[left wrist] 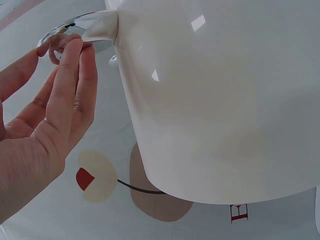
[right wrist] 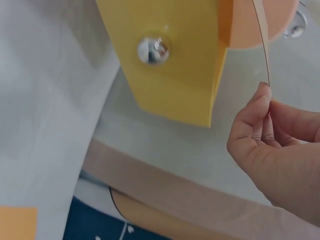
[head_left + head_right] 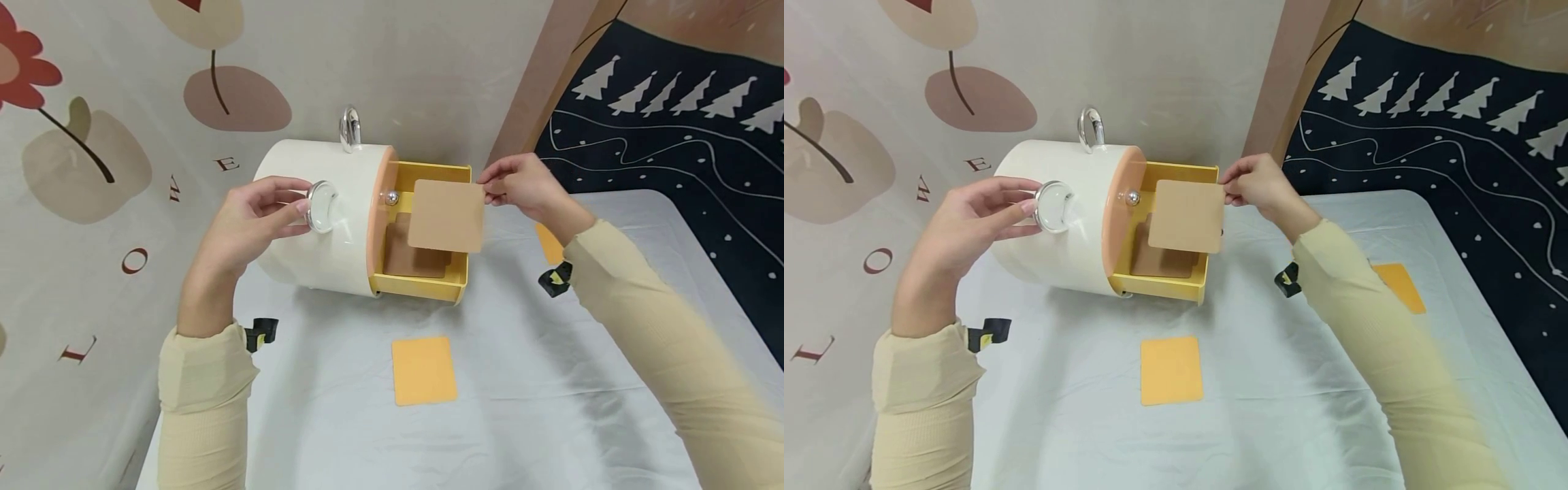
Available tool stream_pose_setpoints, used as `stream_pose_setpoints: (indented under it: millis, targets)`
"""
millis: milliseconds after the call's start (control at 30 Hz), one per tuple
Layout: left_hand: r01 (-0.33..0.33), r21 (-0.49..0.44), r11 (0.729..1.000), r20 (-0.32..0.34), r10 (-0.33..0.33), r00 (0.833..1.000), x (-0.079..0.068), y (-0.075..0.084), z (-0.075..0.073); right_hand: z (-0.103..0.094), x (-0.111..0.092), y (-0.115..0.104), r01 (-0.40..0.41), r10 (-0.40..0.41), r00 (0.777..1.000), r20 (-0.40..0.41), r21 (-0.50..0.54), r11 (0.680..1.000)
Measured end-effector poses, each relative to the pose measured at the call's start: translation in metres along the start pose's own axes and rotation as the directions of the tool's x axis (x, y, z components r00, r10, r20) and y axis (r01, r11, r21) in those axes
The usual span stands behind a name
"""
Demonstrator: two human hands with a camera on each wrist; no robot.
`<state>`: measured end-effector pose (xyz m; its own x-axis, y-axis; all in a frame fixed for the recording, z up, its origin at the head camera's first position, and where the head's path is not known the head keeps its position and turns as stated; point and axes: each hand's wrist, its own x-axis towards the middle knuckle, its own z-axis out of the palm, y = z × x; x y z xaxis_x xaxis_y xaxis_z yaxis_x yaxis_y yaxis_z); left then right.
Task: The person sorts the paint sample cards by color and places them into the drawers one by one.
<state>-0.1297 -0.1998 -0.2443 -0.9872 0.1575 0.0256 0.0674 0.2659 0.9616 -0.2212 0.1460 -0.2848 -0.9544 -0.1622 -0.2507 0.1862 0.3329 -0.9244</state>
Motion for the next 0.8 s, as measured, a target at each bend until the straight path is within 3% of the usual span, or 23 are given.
stream_pose_setpoints:
  millis: [167,400,800]
  targets:
    - [0.002,0.015,1.000,-0.003,-0.002,1.000,-0.001,0.000,0.000,0.017,0.010,0.004,-0.013,0.013,1.000,0.007,0.006,1.000]
    - [-0.001,-0.019,1.000,0.001,0.001,1.000,0.000,0.000,0.001,0.032,0.017,0.008,-0.034,0.034,0.999,-0.006,-0.085,0.996]
    - [-0.015,-0.031,0.999,0.000,0.015,1.000,0.000,-0.001,0.000,0.029,0.016,0.015,-0.011,0.017,0.999,0.034,-0.152,0.988]
